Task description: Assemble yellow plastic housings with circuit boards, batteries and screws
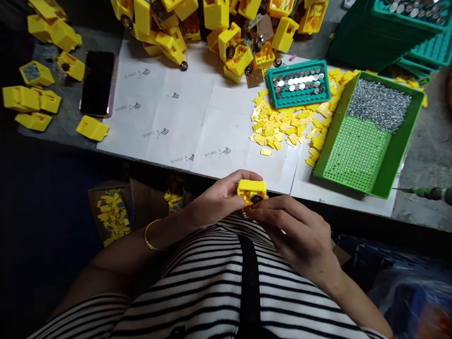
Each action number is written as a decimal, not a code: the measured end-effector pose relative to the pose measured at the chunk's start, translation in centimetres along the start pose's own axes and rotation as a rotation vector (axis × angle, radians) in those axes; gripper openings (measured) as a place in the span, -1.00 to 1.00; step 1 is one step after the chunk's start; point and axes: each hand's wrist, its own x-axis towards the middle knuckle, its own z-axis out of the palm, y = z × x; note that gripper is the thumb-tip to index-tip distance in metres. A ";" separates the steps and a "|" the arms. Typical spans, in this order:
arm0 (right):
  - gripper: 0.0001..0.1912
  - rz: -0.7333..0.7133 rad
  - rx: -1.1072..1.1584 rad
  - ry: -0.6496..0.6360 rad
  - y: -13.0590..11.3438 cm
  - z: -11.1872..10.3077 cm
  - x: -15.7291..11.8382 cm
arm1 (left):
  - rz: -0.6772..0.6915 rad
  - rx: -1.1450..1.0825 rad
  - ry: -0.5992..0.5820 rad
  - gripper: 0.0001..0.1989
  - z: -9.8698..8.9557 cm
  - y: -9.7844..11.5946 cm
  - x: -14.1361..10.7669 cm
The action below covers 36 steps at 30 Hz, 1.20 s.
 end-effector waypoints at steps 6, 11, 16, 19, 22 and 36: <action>-0.71 -0.028 -0.252 0.001 0.5 -0.1 0.1 | -0.036 0.051 -0.010 -0.64 0.1 0.2 -0.2; -0.73 -0.128 -0.308 -0.102 0.9 -0.7 0.7 | -0.100 0.084 -0.001 -0.57 0.4 0.5 -0.2; -0.76 -0.141 -0.411 -0.185 0.2 -1.0 1.1 | -0.097 0.075 0.005 -0.60 0.5 0.3 -0.2; -0.76 -0.182 -0.404 -0.181 0.2 -1.0 1.3 | -0.083 0.043 0.007 -0.62 0.5 0.3 -0.2; -0.73 -0.201 -0.350 -0.126 0.7 -0.8 1.2 | -0.075 0.035 0.014 -0.64 0.5 0.5 -0.3; -0.84 -0.020 -0.153 -0.286 1.1 -2.0 2.5 | -0.141 0.057 0.021 -0.60 0.4 -0.1 -0.6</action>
